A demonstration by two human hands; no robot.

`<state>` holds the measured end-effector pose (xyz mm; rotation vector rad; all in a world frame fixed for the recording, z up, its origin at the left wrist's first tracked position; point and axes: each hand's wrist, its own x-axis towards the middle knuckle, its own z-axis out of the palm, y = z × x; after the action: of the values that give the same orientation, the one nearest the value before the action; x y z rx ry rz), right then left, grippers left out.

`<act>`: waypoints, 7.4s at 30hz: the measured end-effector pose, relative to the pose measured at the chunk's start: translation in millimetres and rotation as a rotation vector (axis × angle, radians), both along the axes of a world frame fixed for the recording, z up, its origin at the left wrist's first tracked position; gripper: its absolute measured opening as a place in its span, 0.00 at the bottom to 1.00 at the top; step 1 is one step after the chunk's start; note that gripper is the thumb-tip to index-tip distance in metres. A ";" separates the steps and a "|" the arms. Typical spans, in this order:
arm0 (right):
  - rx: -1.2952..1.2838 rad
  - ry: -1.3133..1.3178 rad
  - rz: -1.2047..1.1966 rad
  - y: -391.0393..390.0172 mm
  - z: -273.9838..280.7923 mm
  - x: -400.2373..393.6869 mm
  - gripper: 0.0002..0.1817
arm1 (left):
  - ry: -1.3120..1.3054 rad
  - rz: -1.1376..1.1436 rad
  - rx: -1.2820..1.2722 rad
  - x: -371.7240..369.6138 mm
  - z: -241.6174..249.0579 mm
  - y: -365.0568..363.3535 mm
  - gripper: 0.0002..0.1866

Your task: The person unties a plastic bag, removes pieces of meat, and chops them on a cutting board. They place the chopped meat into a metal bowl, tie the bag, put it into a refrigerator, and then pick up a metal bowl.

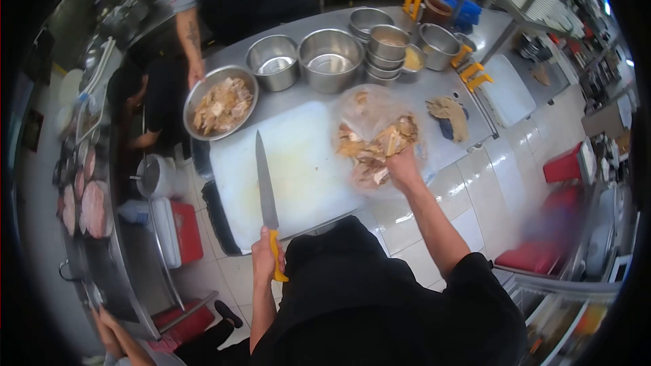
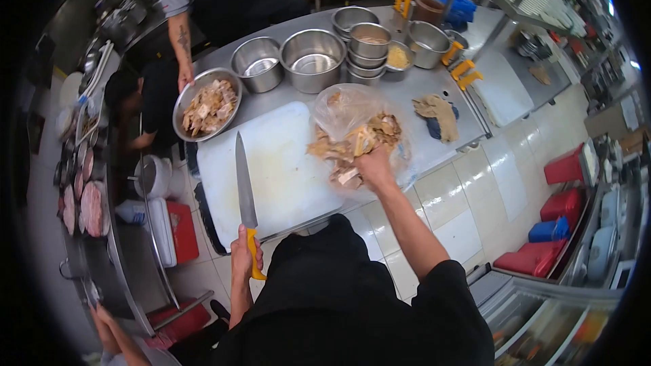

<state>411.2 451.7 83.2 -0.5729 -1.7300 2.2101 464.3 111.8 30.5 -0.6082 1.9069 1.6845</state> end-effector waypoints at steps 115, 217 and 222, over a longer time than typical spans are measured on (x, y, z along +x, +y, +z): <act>0.931 0.380 0.154 -269.1 -51.0 -303.3 0.19 | -0.209 0.184 0.560 -122.6 55.7 -46.1 0.36; 1.834 -0.241 -0.040 83.2 -76.9 20.9 0.37 | 0.050 0.096 -0.118 -22.5 24.7 -28.8 0.33; 1.585 -0.758 0.008 84.8 -70.4 7.8 0.33 | 0.042 0.110 -0.115 -20.8 22.3 -26.6 0.33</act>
<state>419.0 536.6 12.8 -0.8723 -2.9672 0.0222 443.5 85.2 52.8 -0.7402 2.0452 1.6748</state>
